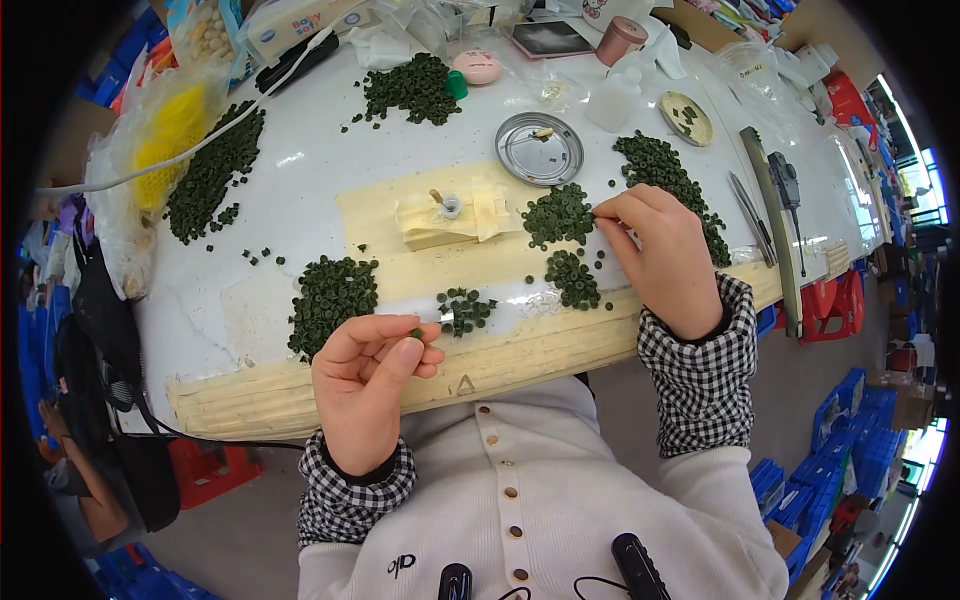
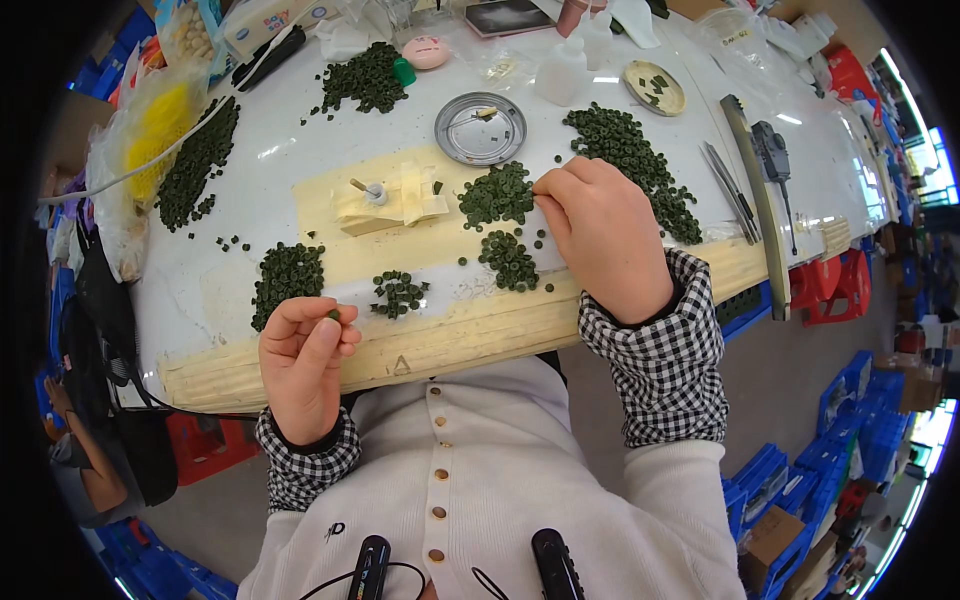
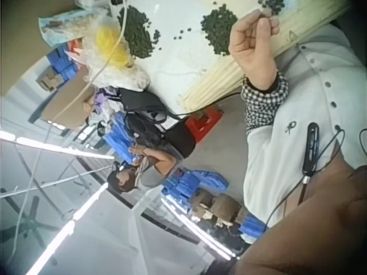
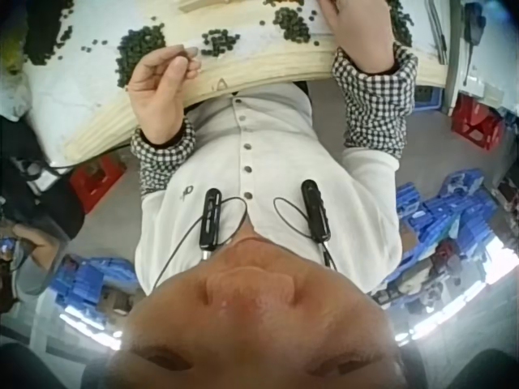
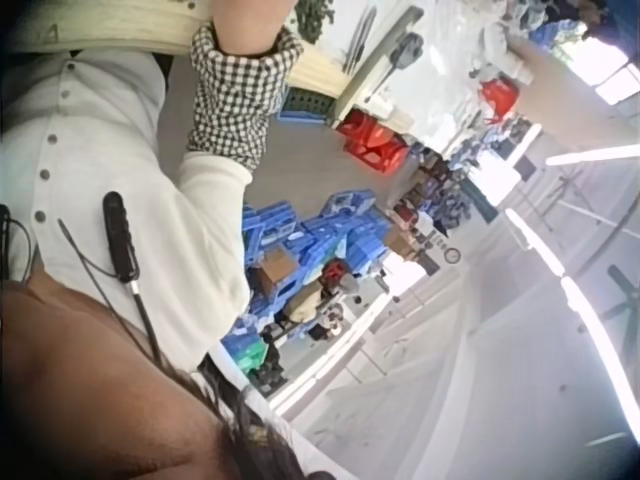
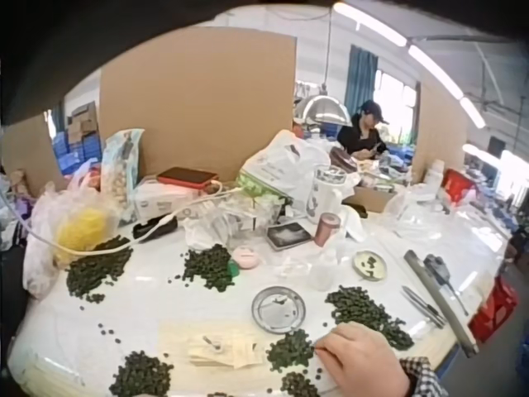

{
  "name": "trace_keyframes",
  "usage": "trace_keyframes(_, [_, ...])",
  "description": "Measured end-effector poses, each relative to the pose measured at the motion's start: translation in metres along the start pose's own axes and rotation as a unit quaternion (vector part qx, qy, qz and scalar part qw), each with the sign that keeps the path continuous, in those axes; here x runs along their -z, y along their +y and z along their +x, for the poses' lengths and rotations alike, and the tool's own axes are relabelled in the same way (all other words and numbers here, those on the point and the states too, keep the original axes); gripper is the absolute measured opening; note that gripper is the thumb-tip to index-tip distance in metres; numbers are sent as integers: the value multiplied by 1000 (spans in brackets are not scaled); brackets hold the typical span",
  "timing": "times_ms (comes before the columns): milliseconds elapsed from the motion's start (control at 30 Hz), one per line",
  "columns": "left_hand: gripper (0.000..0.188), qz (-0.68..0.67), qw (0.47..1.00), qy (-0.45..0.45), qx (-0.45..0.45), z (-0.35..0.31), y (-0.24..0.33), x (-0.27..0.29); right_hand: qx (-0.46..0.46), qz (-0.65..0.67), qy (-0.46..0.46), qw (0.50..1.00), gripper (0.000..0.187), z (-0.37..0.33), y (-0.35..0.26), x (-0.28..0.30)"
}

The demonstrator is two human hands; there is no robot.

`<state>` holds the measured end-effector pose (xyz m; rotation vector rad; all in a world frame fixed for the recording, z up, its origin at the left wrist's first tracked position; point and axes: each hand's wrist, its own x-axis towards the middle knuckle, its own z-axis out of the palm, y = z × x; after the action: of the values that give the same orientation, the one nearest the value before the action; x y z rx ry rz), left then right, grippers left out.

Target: Assembling small green plastic foliage pieces onto a toy tree component.

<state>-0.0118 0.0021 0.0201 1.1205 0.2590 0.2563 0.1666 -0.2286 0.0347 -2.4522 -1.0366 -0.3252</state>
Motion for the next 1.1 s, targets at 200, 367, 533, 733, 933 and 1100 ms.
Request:
trace_keyframes(200, [18,8,1000,0,0,0,0,1,27,-73,-2,997,5,3,-5,-4])
trace_keyframes(367, [19,7,1000,1,-2,0,-1,2,25,-83,2,996,6,6,-7,-9])
trace_keyframes(533, [19,11,1000,2,-1,0,-2,1,68,-143,16,987,10,7,-4,-14])
trace_keyframes(733, [16,24,1000,9,4,-2,-1,-4,52,-121,21,991,8,8,0,-17])
trace_keyframes(933, [16,19,1000,7,5,-2,-1,-5,-7,14,32,999,6,9,3,-13])
trace_keyframes(1100, [16,21,1000,-3,14,-2,0,-8,-42,68,24,996,7,8,1,-7])
